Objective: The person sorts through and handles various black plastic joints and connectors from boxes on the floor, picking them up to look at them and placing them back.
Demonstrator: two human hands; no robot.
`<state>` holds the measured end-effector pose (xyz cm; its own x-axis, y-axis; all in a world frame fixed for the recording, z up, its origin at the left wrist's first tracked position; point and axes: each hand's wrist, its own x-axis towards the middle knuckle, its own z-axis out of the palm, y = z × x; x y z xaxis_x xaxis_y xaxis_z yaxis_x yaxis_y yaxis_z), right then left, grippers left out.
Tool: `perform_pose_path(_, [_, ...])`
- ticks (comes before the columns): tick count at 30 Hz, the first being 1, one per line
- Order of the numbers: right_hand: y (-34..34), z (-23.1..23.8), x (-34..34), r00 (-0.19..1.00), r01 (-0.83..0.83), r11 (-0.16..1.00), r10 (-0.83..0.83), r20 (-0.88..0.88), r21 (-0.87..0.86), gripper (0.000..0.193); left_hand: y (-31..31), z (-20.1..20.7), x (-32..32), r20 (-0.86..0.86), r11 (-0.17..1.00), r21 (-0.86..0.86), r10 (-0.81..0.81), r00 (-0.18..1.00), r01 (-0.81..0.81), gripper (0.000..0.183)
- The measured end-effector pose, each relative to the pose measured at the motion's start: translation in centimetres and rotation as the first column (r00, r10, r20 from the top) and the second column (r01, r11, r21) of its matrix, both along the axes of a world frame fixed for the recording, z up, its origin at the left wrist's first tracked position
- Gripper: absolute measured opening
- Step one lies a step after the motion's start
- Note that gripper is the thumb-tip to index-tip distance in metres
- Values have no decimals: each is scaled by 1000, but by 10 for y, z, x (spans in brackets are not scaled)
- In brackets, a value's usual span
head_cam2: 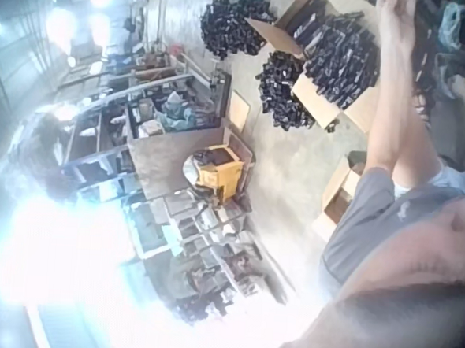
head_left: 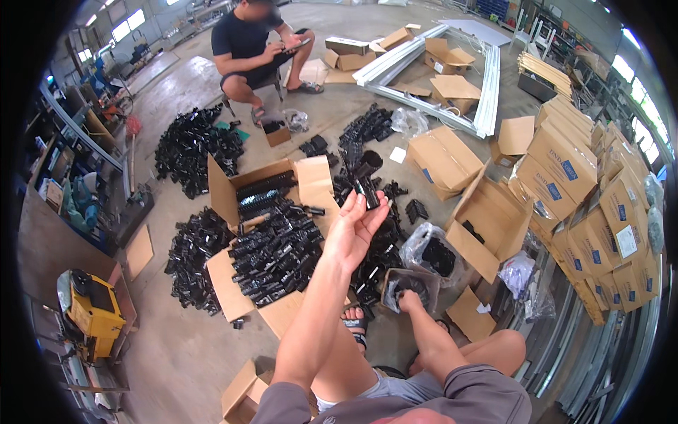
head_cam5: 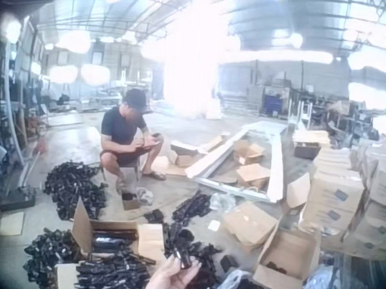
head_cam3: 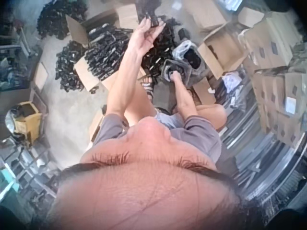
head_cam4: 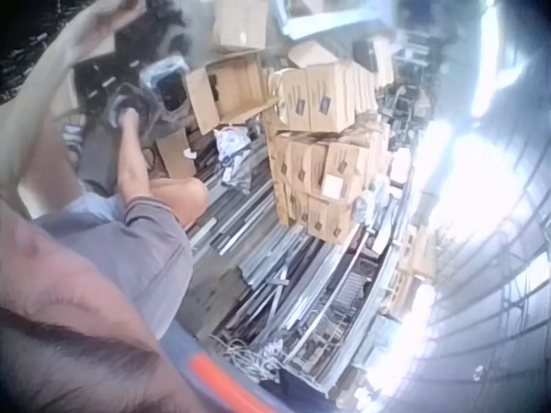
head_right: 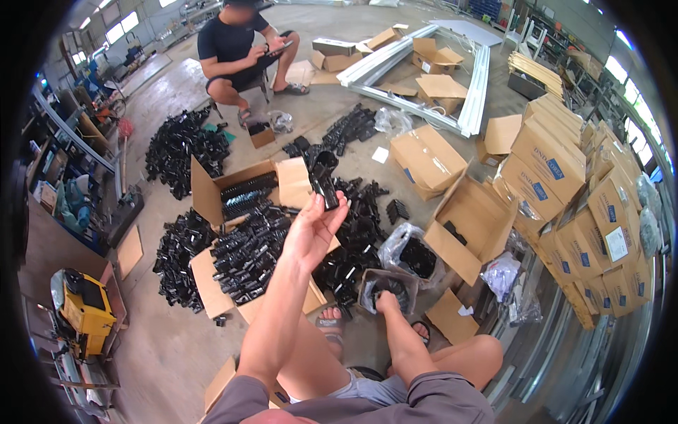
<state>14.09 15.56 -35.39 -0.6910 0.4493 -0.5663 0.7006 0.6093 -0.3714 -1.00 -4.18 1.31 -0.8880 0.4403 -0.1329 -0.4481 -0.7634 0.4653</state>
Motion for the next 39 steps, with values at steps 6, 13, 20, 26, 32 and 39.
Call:
perform_pose_path(6, [-11, 4, -12, 953, -237, 972, 234, 189, -12, 39, 10, 6, 10, -12, 996, 90, -28, 1000, 29, 23])
perform_pose_path(13, [-5, 5, -12, 914, -351, 936, 341, 219, 10, 38, 26, 2, 11, 23, 994, 93, -52, 998, 49, 22])
perform_pose_path(20, [-2, 6, -12, 933, -312, 950, 311, 180, -25, 31, 37, -4, 13, 64, 993, 121, -14, 998, 6, 28])
perform_pose_path(26, [-6, 27, 0, 948, -315, 948, 313, 49, 40, 23, 54, -7, 17, 54, 993, 103, -57, 997, 51, 32])
perform_pose_path(32, [-11, 31, 2, 969, -217, 972, 203, -141, -89, 26, 56, -14, 13, 72, 995, 92, -35, 997, 28, 33])
perform_pose_path(39, [-17, 1, -9, 934, -341, 936, 348, 85, -91, 50, 54, -16, 20, 5, 996, 74, -46, 999, 45, 39])
